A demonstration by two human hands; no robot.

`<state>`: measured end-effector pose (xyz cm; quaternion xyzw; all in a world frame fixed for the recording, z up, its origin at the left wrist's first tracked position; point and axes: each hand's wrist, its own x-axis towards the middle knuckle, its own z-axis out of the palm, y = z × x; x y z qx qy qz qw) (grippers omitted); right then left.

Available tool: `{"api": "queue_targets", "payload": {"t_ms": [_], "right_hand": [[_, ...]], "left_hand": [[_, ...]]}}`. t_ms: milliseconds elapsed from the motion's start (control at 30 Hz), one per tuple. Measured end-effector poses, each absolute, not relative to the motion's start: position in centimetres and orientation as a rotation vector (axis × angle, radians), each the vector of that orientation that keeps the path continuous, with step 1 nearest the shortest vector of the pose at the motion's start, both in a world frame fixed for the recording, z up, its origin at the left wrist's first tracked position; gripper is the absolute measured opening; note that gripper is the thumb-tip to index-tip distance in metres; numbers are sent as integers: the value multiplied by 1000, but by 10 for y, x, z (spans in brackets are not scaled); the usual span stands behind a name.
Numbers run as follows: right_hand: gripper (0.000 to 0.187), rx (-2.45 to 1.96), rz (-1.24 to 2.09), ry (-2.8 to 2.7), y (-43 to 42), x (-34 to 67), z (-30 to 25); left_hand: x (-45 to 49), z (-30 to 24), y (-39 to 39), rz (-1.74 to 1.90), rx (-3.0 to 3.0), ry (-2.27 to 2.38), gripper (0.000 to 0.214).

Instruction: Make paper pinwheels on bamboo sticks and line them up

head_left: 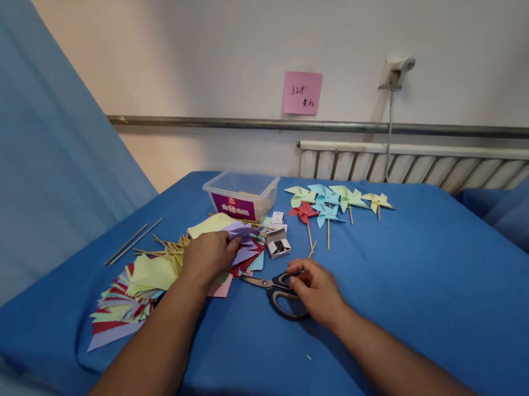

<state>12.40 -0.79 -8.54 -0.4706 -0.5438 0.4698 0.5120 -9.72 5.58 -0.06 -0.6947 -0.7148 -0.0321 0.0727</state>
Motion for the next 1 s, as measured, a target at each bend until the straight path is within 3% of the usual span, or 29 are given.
{"api": "queue_targets", "payload": {"t_ms": [133, 233, 400, 533, 600, 700, 833, 1000], "right_hand": [[13, -1149, 1158, -1319, -6, 125, -88], [12, -1141, 1151, -1309, -4, 126, -90], [18, -1153, 1130, -1269, -1, 128, -90], [24, -1123, 1103, -1213, 2, 131, -82], [28, -1073, 1107, -1194, 3, 137, -75], [40, -946, 1269, -1093, 7, 152, -62], [61, -676, 1626, -813, 15, 173, -51], [46, -614, 1546, -679, 23, 175, -53]], "left_hand": [[-97, 0, 57, -152, -2104, -2172, 55], [-104, 0, 62, -431, -2091, -2257, 50], [-115, -4, 68, -1195, -1883, -2363, 44], [-95, -1, 66, -2419, -1747, -2380, 29], [-74, 3, 63, -2704, -1775, -2328, 28], [-36, 7, 60, -2750, -2058, -2108, 26], [6, 0, 58, -2434, -2443, -1754, 15], [23, -22, 55, -2078, -2690, -1516, 10]]}}
